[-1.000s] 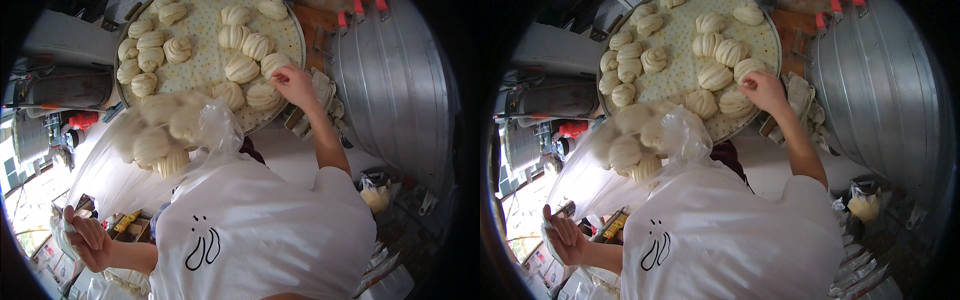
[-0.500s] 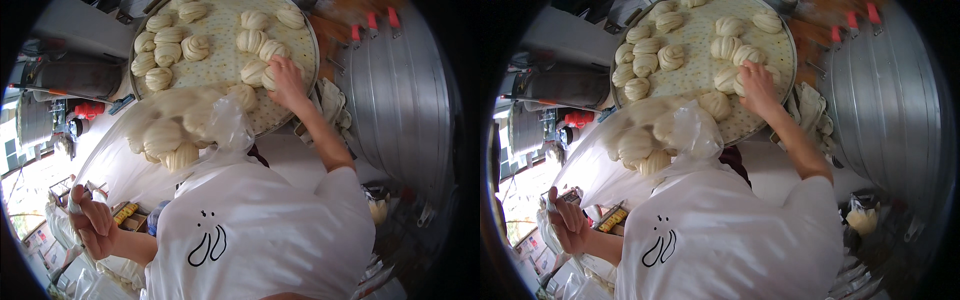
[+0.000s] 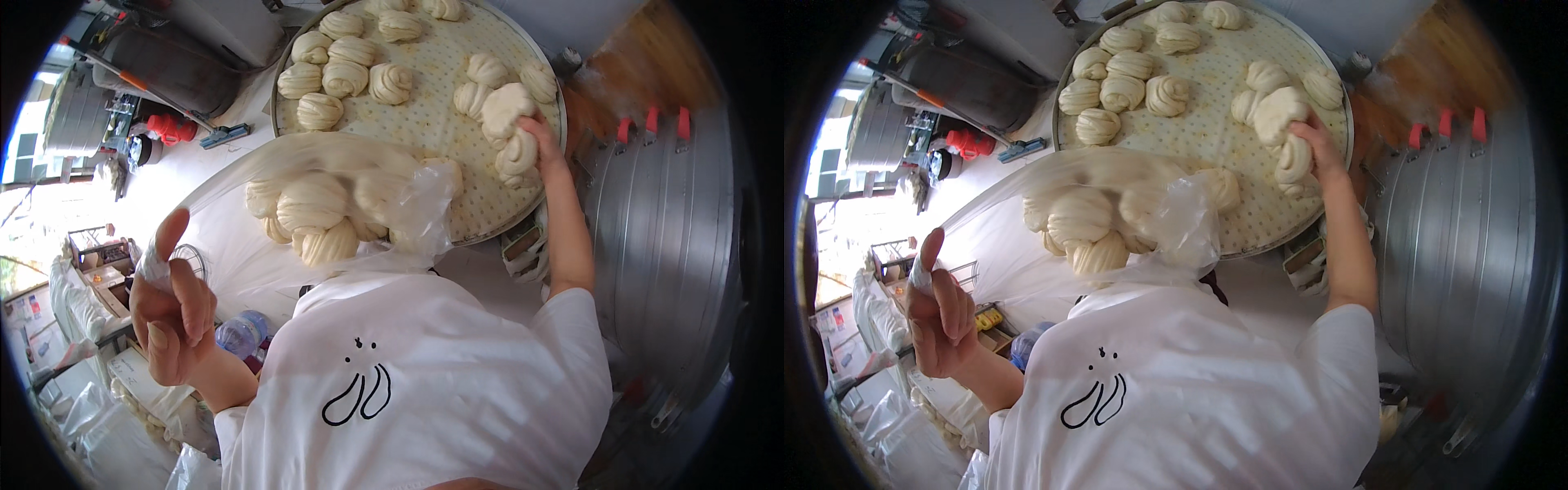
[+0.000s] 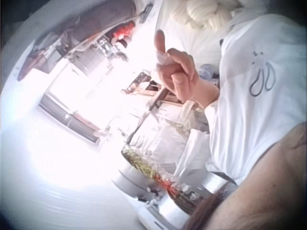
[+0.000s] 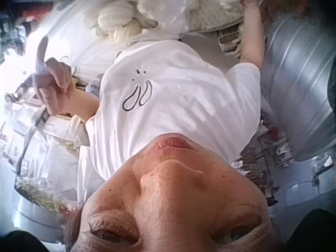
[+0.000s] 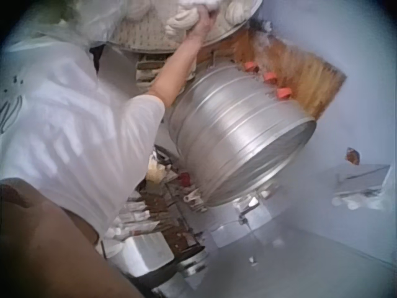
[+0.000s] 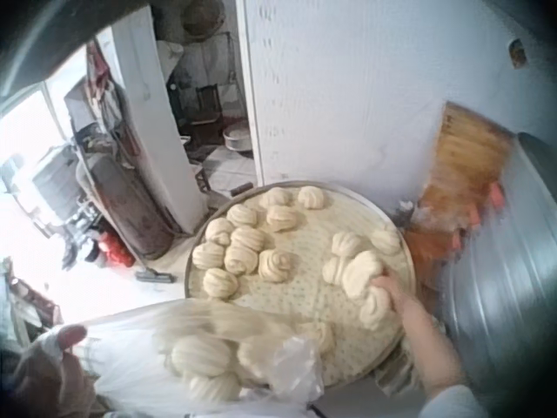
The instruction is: The person opens a plastic bag and places steamed buns from a large metal tray into the bag one by one. The person then ties the bag and places it on a nearby surface, repeating the process with another bag.
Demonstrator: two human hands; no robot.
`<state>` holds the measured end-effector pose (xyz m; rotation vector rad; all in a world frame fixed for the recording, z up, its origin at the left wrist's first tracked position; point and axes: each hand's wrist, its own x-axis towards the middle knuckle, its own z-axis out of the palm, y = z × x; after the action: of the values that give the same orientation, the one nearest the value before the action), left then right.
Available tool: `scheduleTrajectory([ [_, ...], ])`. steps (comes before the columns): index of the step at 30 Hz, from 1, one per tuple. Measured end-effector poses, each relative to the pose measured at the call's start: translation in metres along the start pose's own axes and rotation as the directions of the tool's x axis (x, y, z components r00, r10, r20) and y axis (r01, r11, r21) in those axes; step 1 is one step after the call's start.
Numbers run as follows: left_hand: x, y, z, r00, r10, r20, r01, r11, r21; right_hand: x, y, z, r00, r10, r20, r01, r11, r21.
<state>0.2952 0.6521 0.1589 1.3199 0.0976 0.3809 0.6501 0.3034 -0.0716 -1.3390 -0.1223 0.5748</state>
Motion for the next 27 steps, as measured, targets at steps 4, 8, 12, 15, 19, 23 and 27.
scheduleTrajectory([
  [4, 0.022, -0.002, 0.017, 0.997, -0.060, 0.042, 0.059, 0.998, 0.022, -0.048, -0.047, 0.075, 0.881, -0.281, 0.381, 0.098, 0.896, 0.433],
  [8, 0.042, -0.007, 0.034, 0.978, -0.100, 0.181, 0.105, 0.994, -0.015, -0.053, -0.038, 0.224, 0.297, -0.570, 0.766, 0.676, 0.692, 0.253],
  [12, 0.051, 0.001, 0.023, 0.974, -0.074, 0.213, 0.092, 0.993, -0.074, -0.043, 0.000, 0.297, 0.624, -0.252, 0.739, 0.680, 0.641, -0.355],
  [15, 0.052, 0.004, -0.002, 0.986, -0.167, 0.018, 0.165, 0.945, -0.281, -0.029, 0.002, 0.274, 0.727, -0.164, 0.667, 0.590, 0.647, -0.483],
  [19, 0.041, 0.002, -0.027, 0.994, -0.106, 0.018, 0.104, 0.917, -0.386, -0.023, -0.027, 0.224, 0.707, 0.103, 0.700, 0.526, 0.584, -0.618],
  [23, 0.034, -0.003, -0.037, 0.992, -0.125, 0.006, 0.118, 0.916, -0.385, -0.032, -0.052, 0.196, 0.784, 0.197, 0.589, 0.552, 0.212, -0.806],
  [27, 0.032, -0.004, -0.037, 0.994, -0.111, -0.017, 0.100, 0.939, -0.329, -0.041, -0.070, 0.189, 0.726, 0.486, 0.487, 0.598, -0.098, -0.795],
])
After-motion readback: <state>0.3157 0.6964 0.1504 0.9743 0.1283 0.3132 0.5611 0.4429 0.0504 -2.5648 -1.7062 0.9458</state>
